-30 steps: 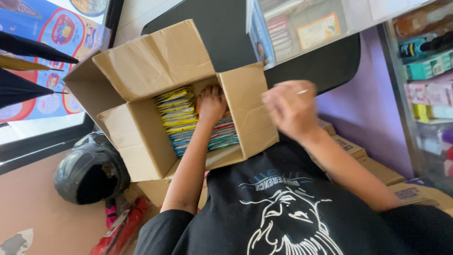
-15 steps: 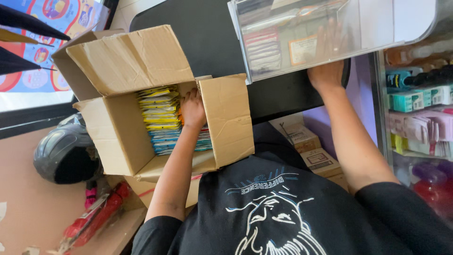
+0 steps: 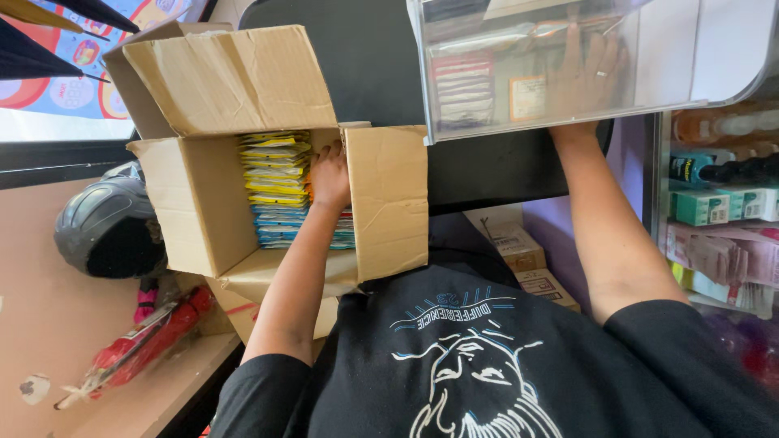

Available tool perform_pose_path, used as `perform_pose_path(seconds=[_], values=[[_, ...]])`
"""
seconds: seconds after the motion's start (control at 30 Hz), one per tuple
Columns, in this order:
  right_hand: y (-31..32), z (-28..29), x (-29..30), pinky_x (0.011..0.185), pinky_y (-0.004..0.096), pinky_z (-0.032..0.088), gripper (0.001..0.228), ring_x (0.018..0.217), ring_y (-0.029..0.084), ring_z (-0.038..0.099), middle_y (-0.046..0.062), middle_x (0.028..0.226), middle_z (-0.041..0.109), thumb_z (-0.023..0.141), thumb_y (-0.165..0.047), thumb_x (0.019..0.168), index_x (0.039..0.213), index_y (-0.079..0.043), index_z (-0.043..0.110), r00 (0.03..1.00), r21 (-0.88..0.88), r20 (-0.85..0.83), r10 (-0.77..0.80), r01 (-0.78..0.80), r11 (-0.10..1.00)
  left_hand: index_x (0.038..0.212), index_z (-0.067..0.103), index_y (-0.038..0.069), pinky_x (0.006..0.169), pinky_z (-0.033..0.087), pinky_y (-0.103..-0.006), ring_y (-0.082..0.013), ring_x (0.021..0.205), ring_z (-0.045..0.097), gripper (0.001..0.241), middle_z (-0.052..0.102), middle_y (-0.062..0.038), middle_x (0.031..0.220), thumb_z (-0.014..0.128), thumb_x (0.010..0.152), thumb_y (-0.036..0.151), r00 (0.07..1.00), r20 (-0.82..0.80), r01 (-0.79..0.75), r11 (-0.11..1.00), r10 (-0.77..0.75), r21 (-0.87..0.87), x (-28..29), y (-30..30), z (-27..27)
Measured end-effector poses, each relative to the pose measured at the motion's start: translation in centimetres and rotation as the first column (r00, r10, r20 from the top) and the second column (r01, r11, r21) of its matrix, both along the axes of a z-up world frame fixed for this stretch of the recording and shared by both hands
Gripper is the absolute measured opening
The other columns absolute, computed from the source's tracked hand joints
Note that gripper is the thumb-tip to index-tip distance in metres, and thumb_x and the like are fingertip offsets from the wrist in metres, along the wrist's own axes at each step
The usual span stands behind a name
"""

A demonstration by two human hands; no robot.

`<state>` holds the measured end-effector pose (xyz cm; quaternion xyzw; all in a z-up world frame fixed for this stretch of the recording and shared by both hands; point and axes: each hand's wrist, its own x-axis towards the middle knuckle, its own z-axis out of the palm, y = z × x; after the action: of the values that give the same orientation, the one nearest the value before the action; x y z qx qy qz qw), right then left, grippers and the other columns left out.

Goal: The person takes packets from a clear display dispenser and arranges them into a cardboard box by hand.

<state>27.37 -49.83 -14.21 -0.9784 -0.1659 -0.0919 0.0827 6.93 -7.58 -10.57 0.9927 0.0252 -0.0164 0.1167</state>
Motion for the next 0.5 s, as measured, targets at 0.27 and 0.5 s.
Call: perform_pose_path(seconds=[0.27,0.5], values=[[0.6,-0.5,0.0,0.117,0.067,0.025,0.045,0.143,0.057,0.031,0.03,0.15,0.043,0.065,-0.028,0.104,0.142,-0.005,0.058,0.997,0.107,0.067,-0.05,0.042,0.993,0.117,0.07,0.005,0.082,0.044,-0.0558,-0.0416,0.105,0.06,0.042,0.067,-0.019,0.118,0.053,0.095,0.037,1.0,-0.001,-0.015,0.999,0.015,-0.05,-0.4,0.4,-1.4],[0.6,-0.5,-2.1,0.123,0.064,0.023,0.017,0.152,0.051,0.033,0.032,0.161,0.043,0.062,-0.017,0.095,0.105,-0.002,0.062,0.985,-0.043,0.171,-0.011,0.018,0.999,0.113,0.07,0.006,0.082,0.044,-0.056,-0.0417,0.106,0.06,0.043,0.066,-0.019,0.118,0.051,0.095,0.039,0.999,-0.026,-0.023,0.999,0.022,-0.043,-0.6,0.4,-1.4]])
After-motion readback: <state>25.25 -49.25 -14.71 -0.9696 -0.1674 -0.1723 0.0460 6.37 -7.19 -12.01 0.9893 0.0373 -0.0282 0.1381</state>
